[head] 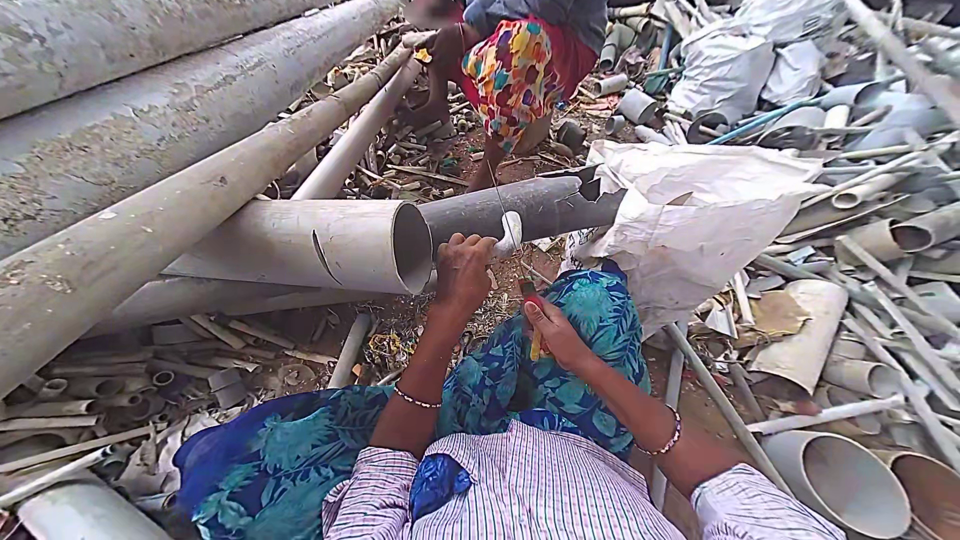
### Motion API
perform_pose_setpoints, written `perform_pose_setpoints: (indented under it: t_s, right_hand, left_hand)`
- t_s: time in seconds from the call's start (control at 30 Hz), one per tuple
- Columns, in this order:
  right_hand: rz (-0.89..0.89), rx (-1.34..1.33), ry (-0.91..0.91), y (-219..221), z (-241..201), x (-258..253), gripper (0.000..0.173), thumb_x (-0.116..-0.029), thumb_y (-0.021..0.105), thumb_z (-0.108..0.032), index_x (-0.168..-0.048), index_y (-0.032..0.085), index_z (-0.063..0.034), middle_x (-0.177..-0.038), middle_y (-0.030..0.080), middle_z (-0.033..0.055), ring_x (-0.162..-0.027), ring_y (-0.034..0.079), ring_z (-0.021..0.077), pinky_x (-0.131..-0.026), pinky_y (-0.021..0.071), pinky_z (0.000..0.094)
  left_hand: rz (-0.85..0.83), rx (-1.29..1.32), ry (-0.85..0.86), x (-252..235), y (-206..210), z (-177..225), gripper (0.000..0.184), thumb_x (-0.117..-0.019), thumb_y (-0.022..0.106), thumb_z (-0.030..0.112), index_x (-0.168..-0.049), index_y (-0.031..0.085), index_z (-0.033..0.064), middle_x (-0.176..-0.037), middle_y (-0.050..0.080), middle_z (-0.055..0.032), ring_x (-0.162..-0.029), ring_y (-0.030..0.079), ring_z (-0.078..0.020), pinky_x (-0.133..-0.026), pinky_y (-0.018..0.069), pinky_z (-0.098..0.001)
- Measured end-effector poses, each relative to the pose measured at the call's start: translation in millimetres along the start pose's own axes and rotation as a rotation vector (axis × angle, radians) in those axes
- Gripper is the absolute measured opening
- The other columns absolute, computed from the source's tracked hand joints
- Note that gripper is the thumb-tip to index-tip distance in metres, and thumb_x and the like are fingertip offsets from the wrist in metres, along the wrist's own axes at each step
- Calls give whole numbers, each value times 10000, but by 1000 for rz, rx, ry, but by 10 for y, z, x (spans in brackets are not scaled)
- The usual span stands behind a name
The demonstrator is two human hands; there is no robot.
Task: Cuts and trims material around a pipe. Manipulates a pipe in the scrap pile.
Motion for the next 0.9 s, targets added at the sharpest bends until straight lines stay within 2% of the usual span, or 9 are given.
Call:
perform_pose_setpoints:
  t_s: [0.07,0.2,0.33,0.43,0.53,0.63,0.7,0.8,0.9]
  right_hand:
    - [44,31,33,-23,-24,-28,265,-1091,353,-222,-1115,530,-27,-671,416,-92,-508,407,-25,-478,362,134]
    - [148,230,-294,17,-48,56,368,-1078,399,-311,-1049,552,23,-673,437,-90,-546,427,-56,-532,396,130]
    - [235,-147,266,-46,68,-159,306,-1133,297,-275,-1063,500,-56,-638,422,-40,-430,361,8,-393,305,148]
    - [234,-134,-33,42,-15,-81,233,-1095,304,-186,-1052,497,-62,-651,426,-93,-480,399,-35,-447,351,119]
    - [142,58,-390,126,-23,-45,344,-1084,380,-326,-1055,521,-13,-700,440,-132,-560,423,-88,-522,390,100]
    - [138,-132,16,124,101,-199,279,-1114,323,-225,-1021,513,-43,-645,419,-74,-474,387,-28,-447,344,125]
    - [296,-279,222,109,85,-289,319,-1135,275,-261,-990,495,-81,-613,404,-48,-420,351,14,-384,305,153]
    - [339,-248,-73,84,-18,-232,252,-1093,269,-171,-998,485,-84,-637,442,-93,-457,407,-32,-425,364,113]
    - [232,-61,-387,124,46,-248,261,-1085,388,-319,-1029,503,-92,-707,477,-167,-563,460,-98,-522,420,96]
  left_hand:
    - [9,-16,1,-59,-2,7,388,-805,696,-142,-1155,736,22,-1042,715,-191,-1022,627,-447,-865,463,-613]
    - [3,-26,16,-15,-14,47,381,-804,686,-143,-1149,727,12,-1023,707,-194,-998,626,-448,-844,466,-603]
    - [10,-28,5,9,-33,39,345,-828,694,-124,-1146,723,6,-1038,710,-202,-1026,629,-451,-863,468,-604]
    - [32,-40,-6,-20,-20,-8,355,-822,679,-140,-1141,724,8,-998,696,-206,-998,621,-455,-854,469,-602]
    - [42,-48,3,-73,1,-46,354,-817,683,-133,-1136,731,13,-989,701,-201,-989,624,-451,-840,469,-602]
    - [20,-85,-21,-58,31,-24,346,-846,686,-115,-1171,716,0,-1038,688,-214,-1043,612,-455,-875,473,-594]
    - [28,-81,-41,-77,56,-66,318,-878,697,-75,-1185,718,6,-1062,696,-221,-1059,620,-461,-886,482,-600]
    - [58,-85,-25,-114,129,-117,299,-889,693,-60,-1177,727,12,-1059,699,-219,-1053,624,-460,-869,482,-603]
    - [110,-80,3,-127,208,-162,350,-877,685,-74,-1214,717,15,-1081,701,-221,-1052,629,-457,-863,488,-600]
Point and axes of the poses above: each hand's wrist, its own x-axis away from the middle knuckle, its own y-axis out of the palm, z = x × y, the point moved 1 cm from there along -x, towards the middle knuckle
